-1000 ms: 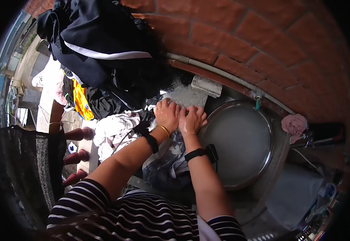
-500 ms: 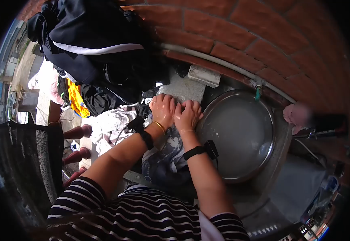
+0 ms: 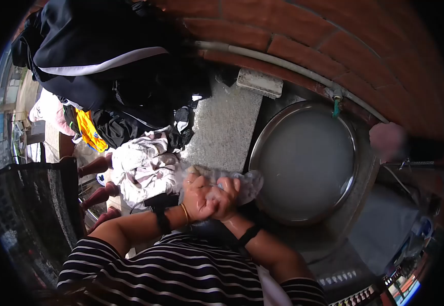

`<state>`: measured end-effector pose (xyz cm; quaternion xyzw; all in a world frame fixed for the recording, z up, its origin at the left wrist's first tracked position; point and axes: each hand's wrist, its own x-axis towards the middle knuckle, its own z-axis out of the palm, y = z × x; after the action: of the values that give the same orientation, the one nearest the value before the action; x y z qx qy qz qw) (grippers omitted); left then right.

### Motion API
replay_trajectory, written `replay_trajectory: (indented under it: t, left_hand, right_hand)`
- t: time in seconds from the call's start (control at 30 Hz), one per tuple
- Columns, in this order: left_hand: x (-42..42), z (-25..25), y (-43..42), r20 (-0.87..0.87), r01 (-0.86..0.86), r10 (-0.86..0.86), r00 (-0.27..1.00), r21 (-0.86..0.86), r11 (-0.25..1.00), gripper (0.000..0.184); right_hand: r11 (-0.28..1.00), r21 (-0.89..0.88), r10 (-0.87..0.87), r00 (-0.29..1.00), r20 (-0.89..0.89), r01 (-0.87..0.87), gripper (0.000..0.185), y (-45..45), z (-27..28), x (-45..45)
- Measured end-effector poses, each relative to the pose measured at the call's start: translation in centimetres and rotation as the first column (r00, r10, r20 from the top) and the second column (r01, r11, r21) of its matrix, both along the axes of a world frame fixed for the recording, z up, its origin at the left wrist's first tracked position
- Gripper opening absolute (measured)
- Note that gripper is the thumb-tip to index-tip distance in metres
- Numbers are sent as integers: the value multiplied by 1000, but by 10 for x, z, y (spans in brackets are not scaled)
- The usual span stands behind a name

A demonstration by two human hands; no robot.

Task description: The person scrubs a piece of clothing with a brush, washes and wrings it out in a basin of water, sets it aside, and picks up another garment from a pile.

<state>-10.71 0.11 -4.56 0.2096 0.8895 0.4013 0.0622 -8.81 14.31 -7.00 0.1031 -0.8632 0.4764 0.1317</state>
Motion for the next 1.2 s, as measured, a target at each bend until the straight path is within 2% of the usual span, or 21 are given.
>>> replay_trajectory:
  t: [0.07, 0.23, 0.37, 0.43, 0.5, 0.57, 0.63, 0.7, 0.73, 0.77, 0.8, 0.83, 0.9, 0.97, 1.0, 1.03, 1.07, 1.1, 1.13, 1.17, 1.2]
  left_hand:
    - [-4, -18, 0, -70, -4, 6, 998, 28, 1000, 34]
    - [-28, -25, 0, -87, 13, -11, 996, 20, 1000, 34]
    - [-47, -19, 8, 74, -44, 44, 996, -9, 999, 32]
    - [-53, -21, 11, 91, -75, 79, 993, -43, 996, 36]
    - [-57, -32, 13, 288, -166, 211, 934, -172, 971, 34]
    - [-74, -19, 13, 288, -134, 185, 939, -189, 973, 31]
    - [-82, -14, 3, 120, -270, 278, 953, -80, 959, 29]
    - [-102, -6, 1, 372, -620, 503, 780, 351, 702, 27]
    - [-114, 52, -2, 713, -779, 355, 605, 440, 446, 28]
    - [-121, 130, -6, 917, -911, 66, 392, 378, 165, 30]
    - [-122, 164, -13, 847, -843, 27, 531, 525, 117, 32]
    - [-123, 190, -19, 753, -751, -7, 658, 657, 60, 35]
    - [-115, 239, -19, 683, -682, -60, 728, 730, 33, 36]
    - [-100, 263, -23, 552, -563, -141, 822, 825, -56, 40]
    - [-90, 259, -31, 529, -546, -153, 835, 832, -98, 41]
    - [-79, 249, -34, 542, -542, -23, 840, 838, -63, 43]
    - [-74, 232, -38, 380, -365, -59, 923, 914, 177, 43]
    - [-71, 210, -42, 220, -150, -138, 966, 906, 395, 45]
    - [-69, 189, -43, 220, -81, -196, 956, 836, 542, 47]
    - [-67, 167, -43, 225, 1, -254, 941, 746, 666, 49]
    - [-60, 140, -43, 483, -108, -225, 846, 569, 815, 48]
  right_hand:
    - [995, -42, 79, 988, -131, -85, 30, 2, -13, -18]
    - [998, -14, 56, 989, -140, -58, 26, 7, -12, -44]
    - [988, 50, 142, 986, 83, -147, 26, 12, -5, -68]
    - [990, 41, 119, 965, 234, -132, 26, 12, -12, -74]
    - [995, 89, -3, 883, 470, -44, 25, 9, -12, -78]
    - [965, -261, 160, 786, 598, 2, 24, 25, -30, -93]
    - [769, -608, 149, 869, 473, 199, 26, 38, -15, -100]
    - [522, -614, 31, 706, 708, 592, 34, 76, 27, -89]
    - [503, -579, -103, 710, 697, 642, 38, 100, 18, -81]
    - [538, -473, -256, 670, 696, 697, 37, 126, 3, -72]
    - [560, -307, -421, 583, 695, 770, 39, 152, -14, -61]
    - [554, -109, -655, 513, 554, 825, 48, 192, -82, -45]
    - [450, 258, -799, 256, 545, 855, 49, 267, -148, -13]
    - [266, 261, -741, 23, 671, 928, 43, 279, -112, 9]
    - [262, 257, -739, 22, 674, 930, 43, 283, -126, 16]
    - [157, -40, -603, 128, 788, 987, 40, 295, -156, 25]
    - [-6, -311, -467, 272, 841, 950, 38, 301, -175, 30]
    - [-123, -357, -257, 318, 913, 926, 38, 288, -159, 23]
    - [-249, -371, -39, 373, 927, 895, 39, 261, -125, 6]
    - [-252, -367, -37, 370, 928, 895, 39, 240, -104, -10]
    - [-167, -542, 210, 567, 797, 824, 38, 221, -88, -27]
